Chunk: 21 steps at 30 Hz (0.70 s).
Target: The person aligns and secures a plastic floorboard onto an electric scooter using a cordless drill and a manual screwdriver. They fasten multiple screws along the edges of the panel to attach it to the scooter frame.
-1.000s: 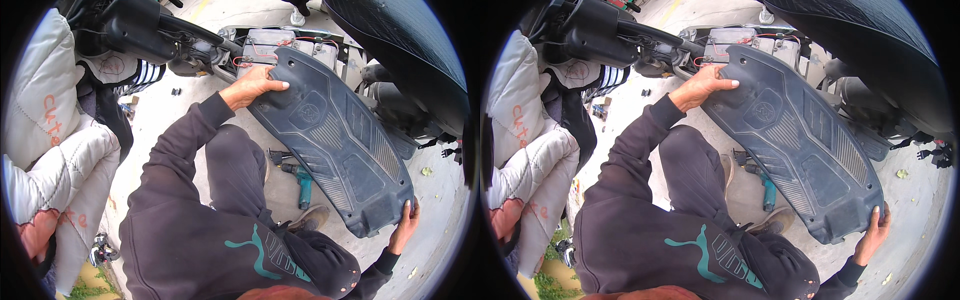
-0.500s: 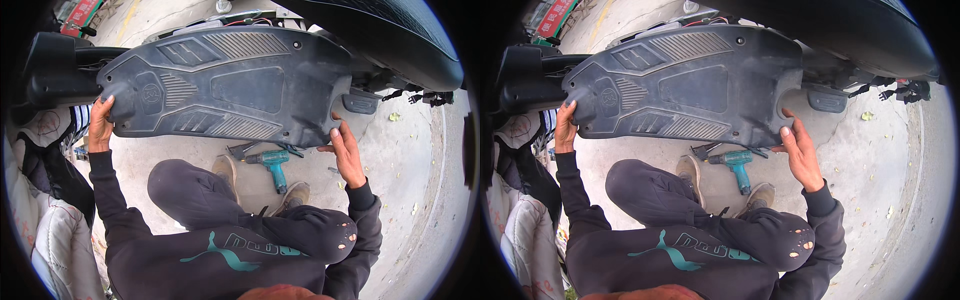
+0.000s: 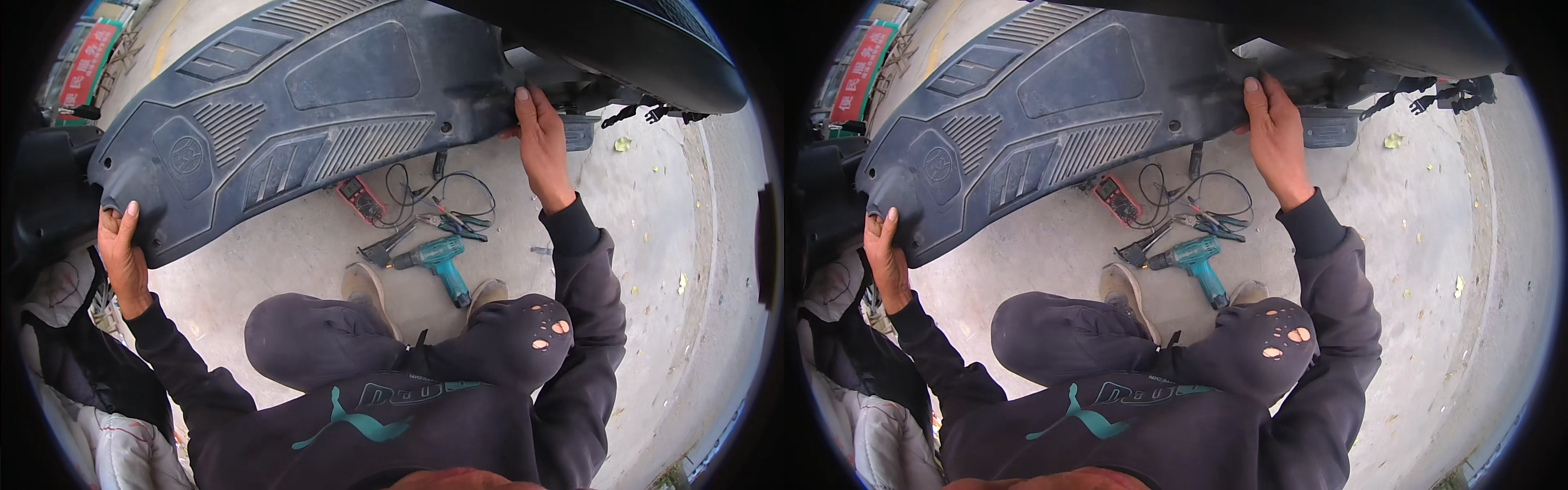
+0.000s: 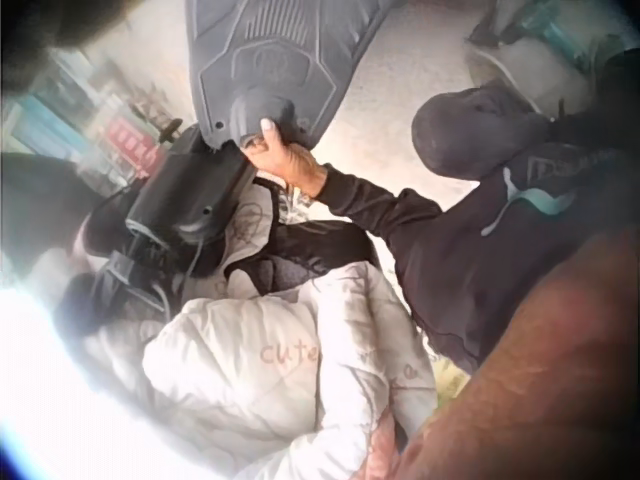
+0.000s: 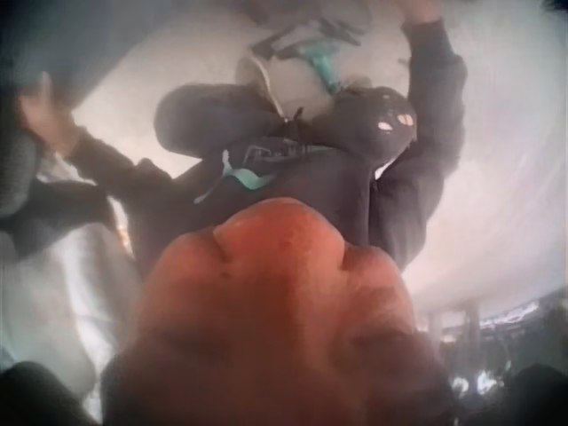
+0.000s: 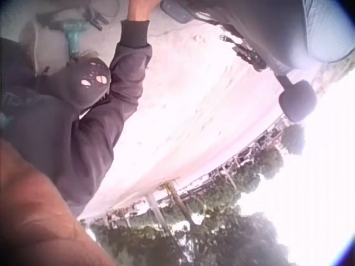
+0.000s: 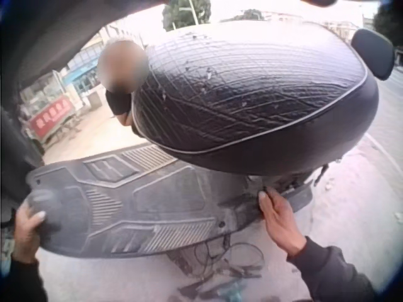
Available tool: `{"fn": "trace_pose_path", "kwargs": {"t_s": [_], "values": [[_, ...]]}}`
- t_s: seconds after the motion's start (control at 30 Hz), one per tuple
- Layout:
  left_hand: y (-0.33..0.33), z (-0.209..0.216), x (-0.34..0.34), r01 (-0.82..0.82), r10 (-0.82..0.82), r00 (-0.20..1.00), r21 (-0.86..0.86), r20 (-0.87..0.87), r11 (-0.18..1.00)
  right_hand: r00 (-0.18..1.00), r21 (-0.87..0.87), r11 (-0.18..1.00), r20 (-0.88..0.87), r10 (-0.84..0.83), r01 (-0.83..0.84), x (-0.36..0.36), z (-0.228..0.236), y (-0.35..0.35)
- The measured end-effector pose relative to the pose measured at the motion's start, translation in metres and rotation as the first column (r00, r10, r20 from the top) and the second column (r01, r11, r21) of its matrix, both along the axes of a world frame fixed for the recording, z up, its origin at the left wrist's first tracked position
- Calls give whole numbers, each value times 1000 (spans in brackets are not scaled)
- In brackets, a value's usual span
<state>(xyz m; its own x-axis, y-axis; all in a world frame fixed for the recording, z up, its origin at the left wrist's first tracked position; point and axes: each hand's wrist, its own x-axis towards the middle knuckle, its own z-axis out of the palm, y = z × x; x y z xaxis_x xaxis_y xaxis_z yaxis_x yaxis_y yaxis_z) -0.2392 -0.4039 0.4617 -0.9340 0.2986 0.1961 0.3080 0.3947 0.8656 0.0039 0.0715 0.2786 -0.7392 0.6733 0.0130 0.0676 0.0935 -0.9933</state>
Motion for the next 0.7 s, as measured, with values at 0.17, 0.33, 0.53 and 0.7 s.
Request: {"fn": "trace_pose_path", "kwargs": {"t_s": [0.17,0.33,0.53,0.7], "values": [[38,11,-2,-19,18,998,-18,-56,1000,998,-114,993,56,-31,37,-22,-5,4],[79,8,-31,57,-57,998,-2,-10,998,976,15,995,194,-103,102,-45,-3,39],[100,-40,-81,145,-98,954,-152,283,978,979,263,952,90,-185,156,-23,-2,55],[98,-52,-95,-12,-140,978,-712,-155,702,930,622,780,240,-277,72,-31,-28,53]]}}
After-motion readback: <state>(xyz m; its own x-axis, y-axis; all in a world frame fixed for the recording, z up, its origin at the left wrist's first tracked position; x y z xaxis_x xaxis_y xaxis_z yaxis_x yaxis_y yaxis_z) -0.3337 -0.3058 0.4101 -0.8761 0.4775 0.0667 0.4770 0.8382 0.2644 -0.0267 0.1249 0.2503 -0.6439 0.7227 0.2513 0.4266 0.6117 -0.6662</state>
